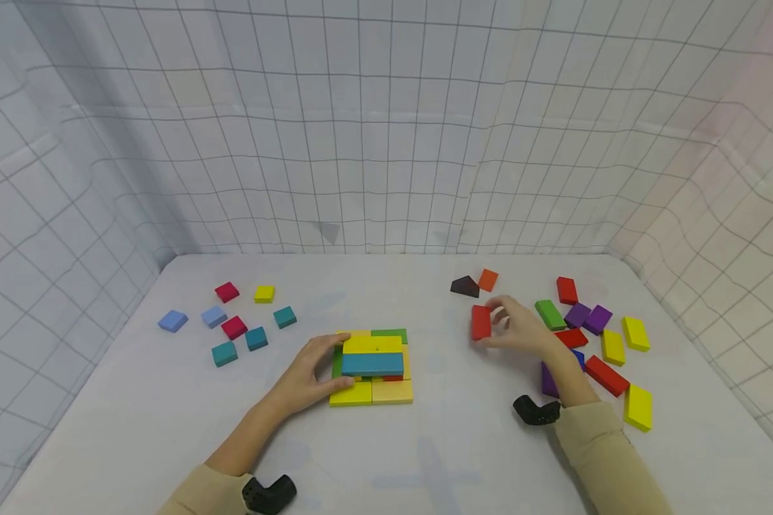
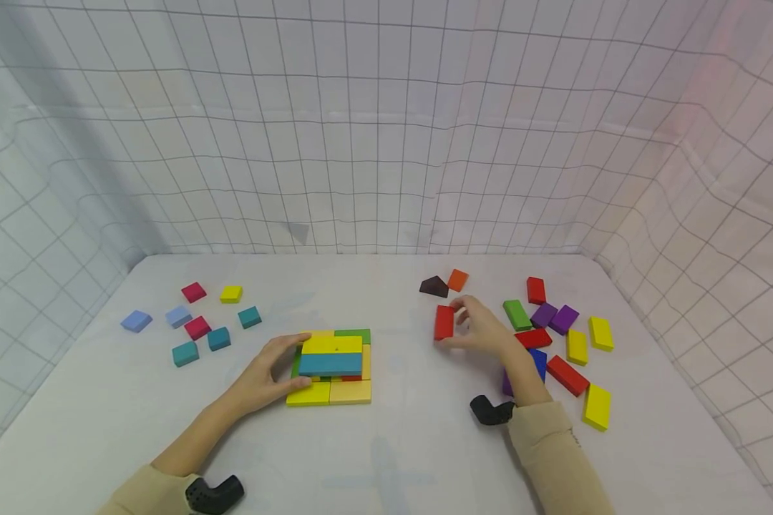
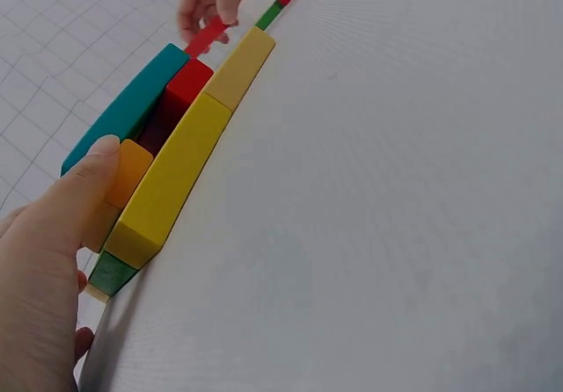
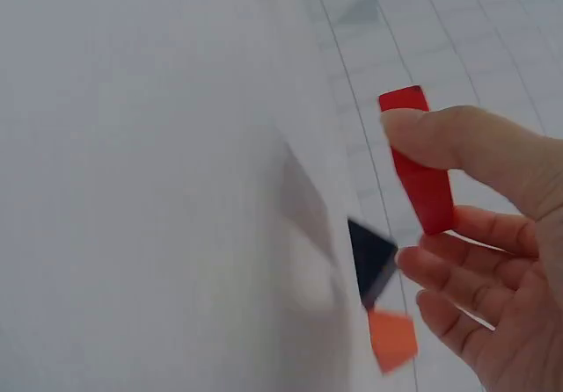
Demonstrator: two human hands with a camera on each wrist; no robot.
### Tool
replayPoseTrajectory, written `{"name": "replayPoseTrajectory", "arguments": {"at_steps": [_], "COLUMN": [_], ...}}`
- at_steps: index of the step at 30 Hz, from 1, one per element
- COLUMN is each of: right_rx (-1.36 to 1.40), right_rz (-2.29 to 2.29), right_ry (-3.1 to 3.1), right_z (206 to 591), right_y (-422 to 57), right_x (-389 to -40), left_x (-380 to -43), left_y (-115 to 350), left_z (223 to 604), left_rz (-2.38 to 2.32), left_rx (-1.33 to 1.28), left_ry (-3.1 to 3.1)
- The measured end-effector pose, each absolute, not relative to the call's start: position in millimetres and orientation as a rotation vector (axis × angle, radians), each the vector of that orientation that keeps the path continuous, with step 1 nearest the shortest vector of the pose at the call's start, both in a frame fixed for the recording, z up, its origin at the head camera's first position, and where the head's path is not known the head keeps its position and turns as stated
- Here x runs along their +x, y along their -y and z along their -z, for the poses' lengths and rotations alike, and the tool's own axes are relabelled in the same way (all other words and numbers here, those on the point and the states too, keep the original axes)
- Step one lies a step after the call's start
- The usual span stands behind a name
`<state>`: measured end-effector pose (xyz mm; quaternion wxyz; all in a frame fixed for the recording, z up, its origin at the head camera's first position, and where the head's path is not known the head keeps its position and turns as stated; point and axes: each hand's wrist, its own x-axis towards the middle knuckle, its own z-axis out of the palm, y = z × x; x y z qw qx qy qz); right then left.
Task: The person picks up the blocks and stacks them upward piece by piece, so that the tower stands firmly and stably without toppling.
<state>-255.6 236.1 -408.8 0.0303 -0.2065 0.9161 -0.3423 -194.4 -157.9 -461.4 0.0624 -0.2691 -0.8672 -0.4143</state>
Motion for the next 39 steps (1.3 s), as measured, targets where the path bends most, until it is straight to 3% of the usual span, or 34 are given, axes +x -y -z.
{"name": "replayPoseTrajectory", "arguments": {"at_steps": [9, 16, 31, 39], "right_rx": [-0.958, -1.011, -1.06, -0.97], "right_rz": [1.162, 1.053, 0.89, 1.034], "right_ry": [-2.668, -2.692, -2.798, -2.763], "right_z": [393.6, 396.6, 401.8, 400.9], "right_y": [-128.4, -85.6, -70.5, -99.1], "right_x": [-228.4, -220.7, -217.4, -222.0], "left_x": [-194.4, -194.6, -194.5, -194.8], "left_y": [157.5, 156.7, 157.5, 149.9], "left_z": [461.7, 461.5, 460.9, 456.2], "left_rz": [1.25, 1.259, 1.27, 1.375], "left_rx": [-0.812, -0.8, -0.856, -0.849], "left_ry": [2.62, 2.634, 2.579, 2.566]}}
